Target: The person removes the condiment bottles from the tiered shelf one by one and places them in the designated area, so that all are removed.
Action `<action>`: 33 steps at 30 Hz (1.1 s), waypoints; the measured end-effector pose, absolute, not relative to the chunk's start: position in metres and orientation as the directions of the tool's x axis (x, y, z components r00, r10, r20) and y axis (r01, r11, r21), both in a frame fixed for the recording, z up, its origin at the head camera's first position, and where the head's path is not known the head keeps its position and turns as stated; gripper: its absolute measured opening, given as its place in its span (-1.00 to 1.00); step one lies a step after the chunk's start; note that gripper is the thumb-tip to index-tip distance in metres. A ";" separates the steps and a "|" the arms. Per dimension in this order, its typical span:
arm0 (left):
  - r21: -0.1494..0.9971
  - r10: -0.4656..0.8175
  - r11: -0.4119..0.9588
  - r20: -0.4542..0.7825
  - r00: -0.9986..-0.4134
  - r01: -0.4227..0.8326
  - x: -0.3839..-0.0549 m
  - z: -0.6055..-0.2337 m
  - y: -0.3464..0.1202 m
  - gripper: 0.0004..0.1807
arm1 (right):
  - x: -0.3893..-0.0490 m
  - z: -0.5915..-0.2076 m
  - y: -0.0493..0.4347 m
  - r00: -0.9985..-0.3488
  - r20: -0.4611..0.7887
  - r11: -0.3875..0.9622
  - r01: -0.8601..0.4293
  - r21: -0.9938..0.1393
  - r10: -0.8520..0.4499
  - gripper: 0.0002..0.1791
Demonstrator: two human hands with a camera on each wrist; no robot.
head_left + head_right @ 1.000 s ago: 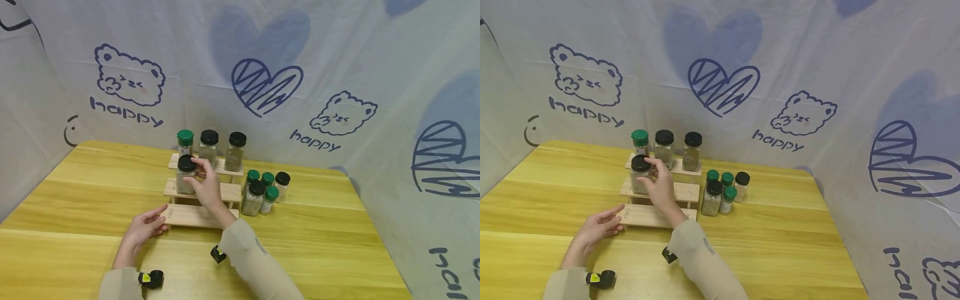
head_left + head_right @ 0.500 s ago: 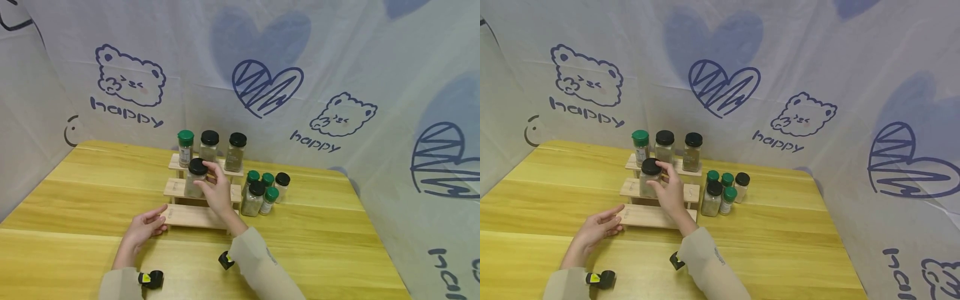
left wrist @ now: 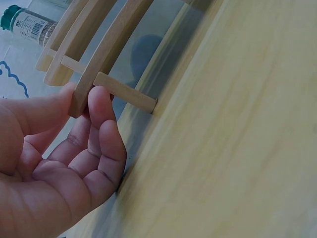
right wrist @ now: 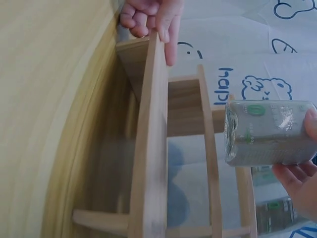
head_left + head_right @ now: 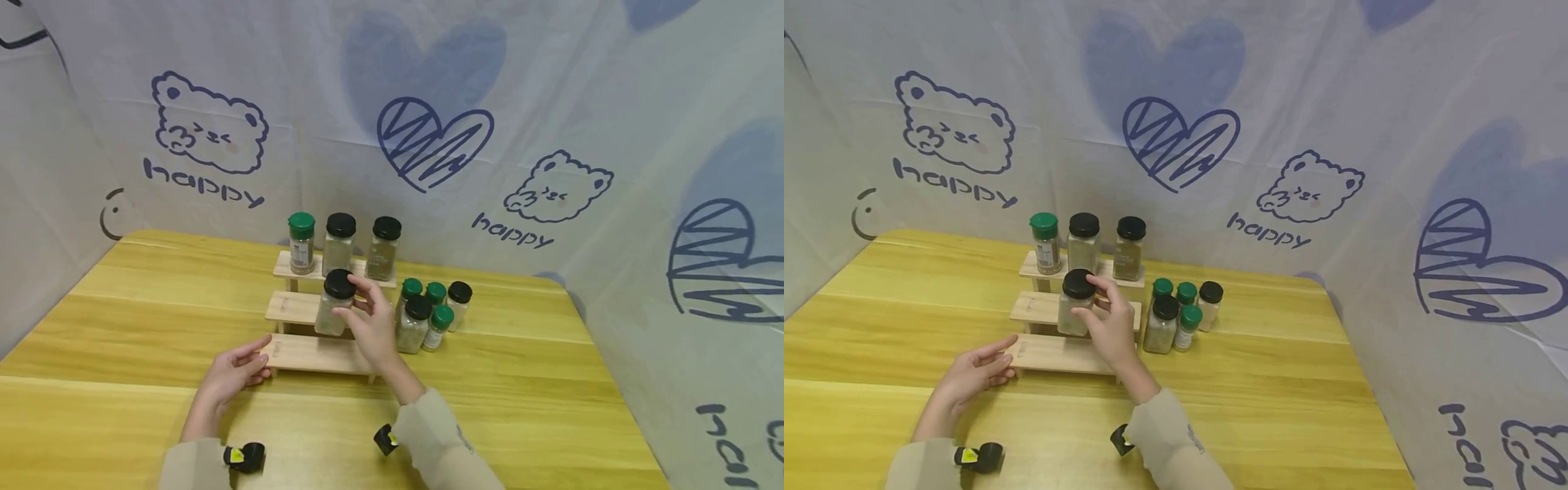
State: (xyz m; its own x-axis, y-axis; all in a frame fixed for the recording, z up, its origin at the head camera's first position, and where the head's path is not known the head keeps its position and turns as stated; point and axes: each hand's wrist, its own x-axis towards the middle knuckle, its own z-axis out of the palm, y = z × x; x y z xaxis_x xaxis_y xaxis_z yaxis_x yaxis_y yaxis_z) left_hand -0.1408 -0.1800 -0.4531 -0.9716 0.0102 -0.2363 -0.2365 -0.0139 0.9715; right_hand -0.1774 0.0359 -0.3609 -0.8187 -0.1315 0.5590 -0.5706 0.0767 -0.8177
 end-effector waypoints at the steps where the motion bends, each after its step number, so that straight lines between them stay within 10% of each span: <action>1: 0.971 0.009 -0.014 -0.238 -0.971 -0.238 -0.141 -0.453 -0.180 -0.49 | -0.179 -0.365 0.038 -0.811 0.570 0.071 -0.581 -0.811 -0.128 -0.51; 33: 0.971 0.011 -0.021 -0.237 -0.971 -0.237 -0.141 -0.451 -0.179 -0.50 | -0.168 -0.385 0.099 -0.787 0.613 0.122 -0.616 -0.778 -0.070 -0.50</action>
